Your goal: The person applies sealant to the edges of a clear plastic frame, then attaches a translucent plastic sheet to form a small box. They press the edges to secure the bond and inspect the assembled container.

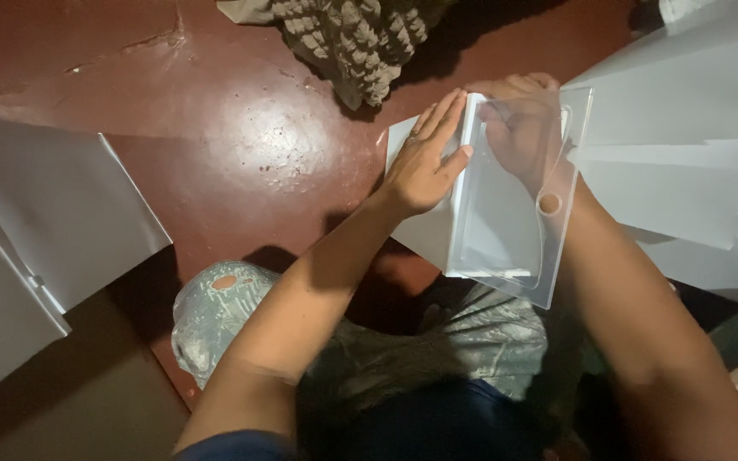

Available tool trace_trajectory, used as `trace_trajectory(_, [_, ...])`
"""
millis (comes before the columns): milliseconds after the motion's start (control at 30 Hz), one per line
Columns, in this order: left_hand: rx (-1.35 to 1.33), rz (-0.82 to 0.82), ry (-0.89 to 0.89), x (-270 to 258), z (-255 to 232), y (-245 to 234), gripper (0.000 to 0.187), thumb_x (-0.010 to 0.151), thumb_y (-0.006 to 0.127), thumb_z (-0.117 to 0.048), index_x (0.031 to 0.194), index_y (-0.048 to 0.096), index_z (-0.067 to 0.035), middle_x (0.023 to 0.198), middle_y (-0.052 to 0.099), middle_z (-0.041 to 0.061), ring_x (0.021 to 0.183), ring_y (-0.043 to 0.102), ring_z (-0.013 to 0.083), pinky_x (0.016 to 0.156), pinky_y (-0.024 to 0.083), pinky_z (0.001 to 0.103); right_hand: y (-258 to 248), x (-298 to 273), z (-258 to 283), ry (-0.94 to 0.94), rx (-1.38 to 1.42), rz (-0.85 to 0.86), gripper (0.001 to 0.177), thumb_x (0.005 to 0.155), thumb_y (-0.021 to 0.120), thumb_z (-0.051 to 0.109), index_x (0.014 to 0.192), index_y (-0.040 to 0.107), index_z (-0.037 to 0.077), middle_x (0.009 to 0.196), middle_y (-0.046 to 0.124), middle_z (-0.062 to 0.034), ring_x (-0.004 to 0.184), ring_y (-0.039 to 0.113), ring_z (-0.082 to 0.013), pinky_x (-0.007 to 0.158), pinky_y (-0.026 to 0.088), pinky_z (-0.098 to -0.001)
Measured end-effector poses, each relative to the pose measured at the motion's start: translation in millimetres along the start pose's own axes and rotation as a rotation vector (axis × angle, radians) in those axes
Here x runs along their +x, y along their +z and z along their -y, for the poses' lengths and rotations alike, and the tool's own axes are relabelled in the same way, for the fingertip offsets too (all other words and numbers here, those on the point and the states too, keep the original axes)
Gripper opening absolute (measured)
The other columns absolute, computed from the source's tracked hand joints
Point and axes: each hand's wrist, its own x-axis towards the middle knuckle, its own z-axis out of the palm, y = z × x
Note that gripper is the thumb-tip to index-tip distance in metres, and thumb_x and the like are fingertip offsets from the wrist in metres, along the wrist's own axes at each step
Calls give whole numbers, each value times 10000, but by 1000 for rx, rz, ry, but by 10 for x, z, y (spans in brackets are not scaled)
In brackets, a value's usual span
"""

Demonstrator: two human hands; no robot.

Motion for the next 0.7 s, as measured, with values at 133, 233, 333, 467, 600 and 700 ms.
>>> trace_trajectory(133, [13, 1, 14, 29, 65, 44, 704, 1049, 521, -243, 1627, 188, -19, 1702, 228, 200, 1587, 194, 410, 1302, 198, 480, -12, 23, 1, 27, -30, 26, 244, 1021, 610, 104, 1209, 763, 74, 1124, 752, -86, 1031, 648, -260, 1103, 364, -466])
trace_trajectory(233, [-1, 7, 18, 4, 66, 16, 714, 1056, 515, -233, 1631, 155, -10, 1700, 216, 212, 1596, 182, 401, 1314, 180, 480, -14, 4, -15, 42, -63, 67, 242, 1031, 621, 114, 1224, 763, 80, 1113, 747, -102, 1034, 649, -274, 1108, 377, -475])
trace_trajectory(333, [-32, 16, 37, 17, 35, -29, 725, 1063, 509, -212, 1645, 127, -9, 1711, 192, 222, 1606, 160, 396, 1324, 146, 484, -80, -61, -221, 5, -103, 67, 258, 1008, 649, 122, 1238, 750, 64, 1165, 733, -138, 1089, 645, -316, 1105, 402, -484])
trace_trajectory(467, [-65, 29, 8, 14, -35, -44, 728, 1042, 526, -180, 1652, 148, -57, 1734, 181, 199, 1615, 156, 360, 1323, 123, 478, -414, -276, -317, 147, 4, -65, 372, 925, 682, 63, 1295, 717, 33, 1252, 685, -185, 1162, 645, -334, 1037, 487, -458])
trace_trajectory(600, [-119, 51, -7, -28, 47, -5, 716, 1040, 531, -153, 1661, 176, -113, 1748, 202, 159, 1631, 175, 328, 1343, 154, 464, -366, -649, -467, 521, 229, -183, 317, 980, 673, 10, 1290, 721, 50, 1275, 701, -136, 1160, 668, -252, 1013, 538, -391])
trace_trajectory(700, [-69, 39, -9, -1, 100, 8, 727, 1036, 521, -123, 1667, 160, -136, 1758, 185, 146, 1632, 176, 324, 1338, 154, 475, -124, -807, -594, 629, 400, -256, 312, 1000, 670, 15, 1307, 711, 55, 1251, 730, -102, 1129, 681, -193, 988, 547, -335])
